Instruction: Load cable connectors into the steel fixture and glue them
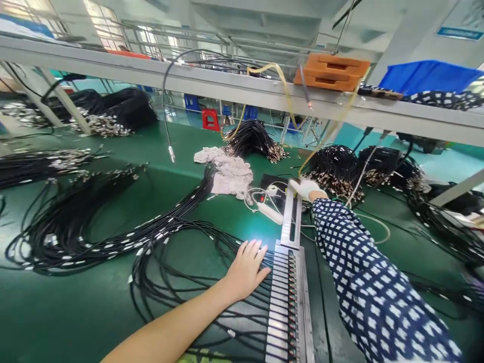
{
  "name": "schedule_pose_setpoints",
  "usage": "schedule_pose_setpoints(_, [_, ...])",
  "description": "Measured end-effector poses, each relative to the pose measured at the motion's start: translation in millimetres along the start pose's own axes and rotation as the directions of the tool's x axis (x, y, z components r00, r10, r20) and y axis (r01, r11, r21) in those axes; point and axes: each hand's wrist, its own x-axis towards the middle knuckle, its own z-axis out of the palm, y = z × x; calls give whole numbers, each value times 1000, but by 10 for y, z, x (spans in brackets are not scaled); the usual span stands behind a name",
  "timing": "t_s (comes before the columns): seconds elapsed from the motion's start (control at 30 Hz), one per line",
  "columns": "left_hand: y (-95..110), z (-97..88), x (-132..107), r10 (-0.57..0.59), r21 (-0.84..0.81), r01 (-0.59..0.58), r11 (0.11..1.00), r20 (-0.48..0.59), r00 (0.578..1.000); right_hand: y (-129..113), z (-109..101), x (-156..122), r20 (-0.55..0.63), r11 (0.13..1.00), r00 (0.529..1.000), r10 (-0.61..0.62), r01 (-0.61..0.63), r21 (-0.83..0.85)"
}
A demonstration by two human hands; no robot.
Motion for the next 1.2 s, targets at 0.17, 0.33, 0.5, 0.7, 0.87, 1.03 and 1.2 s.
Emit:
schedule_pose_setpoints(0.17, [-37,-22,-4,0,-47,1,999,26,1000,-105,-1055,-446,33,996,998,-49,46,71])
schedule_pose_setpoints(0.33, [-134,-45,20,7,-301,-27,953,-65,998,-407,-1509,-2192,183,885,882,-435,381,269])
schedule_pose_setpoints(0.5, [121,-484,42,-36,-658,-16,752,-66,997,-641,-393,-3854,157,861,846,-509,505,67])
schedule_pose_setpoints(0.7, [658,-1282,-598,112,-658,219,720,421,900,-282,-27,-4284,209,877,890,-405,314,362])
schedule_pose_setpoints(0.87, [707,-1030,-1496,28,-541,553,633,730,683,-71,7,-4448,77,957,985,-157,132,260])
schedule_pose_setpoints(1.03, [745,-548,-1879,119,-708,678,197,703,701,-287,322,-4506,-2,972,998,-64,63,228])
schedule_pose_setpoints(1.2, [794,-429,-1946,145,-748,626,-220,609,779,-398,314,-4491,64,824,984,169,-177,538])
